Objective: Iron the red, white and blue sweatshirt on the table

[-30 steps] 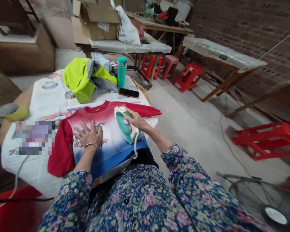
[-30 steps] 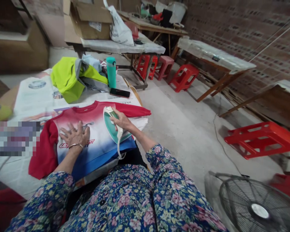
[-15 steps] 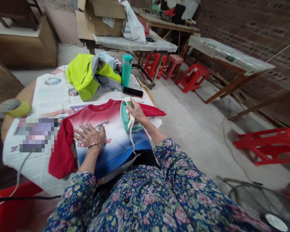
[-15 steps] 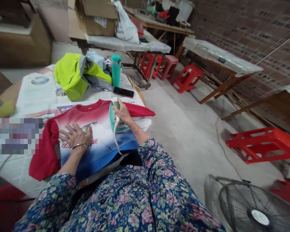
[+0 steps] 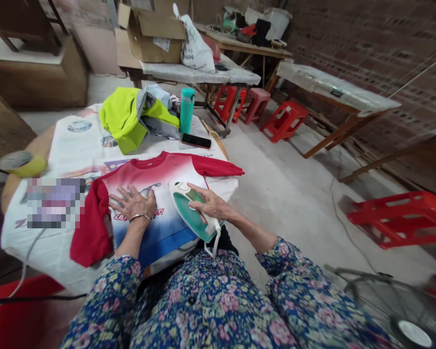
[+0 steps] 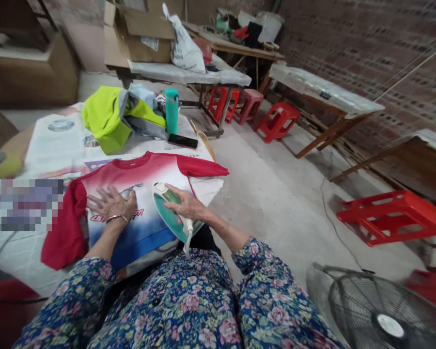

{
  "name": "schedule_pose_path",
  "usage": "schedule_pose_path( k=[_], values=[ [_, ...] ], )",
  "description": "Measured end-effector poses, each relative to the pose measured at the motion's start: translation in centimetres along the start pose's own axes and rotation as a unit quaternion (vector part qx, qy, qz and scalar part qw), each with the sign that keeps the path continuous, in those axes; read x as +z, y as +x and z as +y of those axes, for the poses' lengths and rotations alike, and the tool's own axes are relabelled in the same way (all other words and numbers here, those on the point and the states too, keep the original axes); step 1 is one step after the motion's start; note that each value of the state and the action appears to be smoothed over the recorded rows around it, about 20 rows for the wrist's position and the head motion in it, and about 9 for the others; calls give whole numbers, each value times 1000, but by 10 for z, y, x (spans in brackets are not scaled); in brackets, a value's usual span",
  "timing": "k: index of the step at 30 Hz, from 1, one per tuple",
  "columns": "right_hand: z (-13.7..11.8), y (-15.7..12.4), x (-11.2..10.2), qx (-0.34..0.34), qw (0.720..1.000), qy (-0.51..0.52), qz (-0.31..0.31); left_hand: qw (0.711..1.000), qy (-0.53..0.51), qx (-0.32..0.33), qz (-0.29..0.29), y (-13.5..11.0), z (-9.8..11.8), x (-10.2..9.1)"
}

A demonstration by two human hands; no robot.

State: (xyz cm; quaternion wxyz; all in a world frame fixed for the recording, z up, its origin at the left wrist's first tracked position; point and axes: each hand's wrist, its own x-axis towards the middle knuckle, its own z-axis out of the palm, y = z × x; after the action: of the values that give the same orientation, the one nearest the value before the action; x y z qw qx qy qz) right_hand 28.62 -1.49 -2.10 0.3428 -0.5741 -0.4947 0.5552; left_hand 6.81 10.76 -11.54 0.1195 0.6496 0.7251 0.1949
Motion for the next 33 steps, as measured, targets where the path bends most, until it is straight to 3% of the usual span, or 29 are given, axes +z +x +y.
schedule_pose_path(
  k=[3, 6, 15, 17, 22, 25, 28, 33],
  values=[
    [3, -7, 11, 5, 999, 10, -48, 1000, 3, 10, 3, 0, -3, 1],
    [-3, 7, 18, -3, 998, 8, -58, 1000, -5, 12, 0, -2, -3, -2],
    [-38, 106, 15, -46, 996, -24, 72, 1000, -21, -3, -15, -5, 0, -5],
    [-44, 121, 14, -55, 996, -50, 39, 1000, -24, -6, -17, -6, 1, -6],
    [-58, 144, 23, -97, 984, -91, -114, 998, -58, -22, -15, -3, -2, -6],
    [-67, 158, 35, -115, 977, -99, -147, 997, -73, -25, -14, 1, -8, -5],
    [-72, 169, 43, -121, 982, -97, -111, 996, -85, -17, -8, 4, -13, -3],
    [-66, 157, 32, -85, 992, -69, 57, 996, -82, -9, 15, 6, -13, 1]
  ],
)
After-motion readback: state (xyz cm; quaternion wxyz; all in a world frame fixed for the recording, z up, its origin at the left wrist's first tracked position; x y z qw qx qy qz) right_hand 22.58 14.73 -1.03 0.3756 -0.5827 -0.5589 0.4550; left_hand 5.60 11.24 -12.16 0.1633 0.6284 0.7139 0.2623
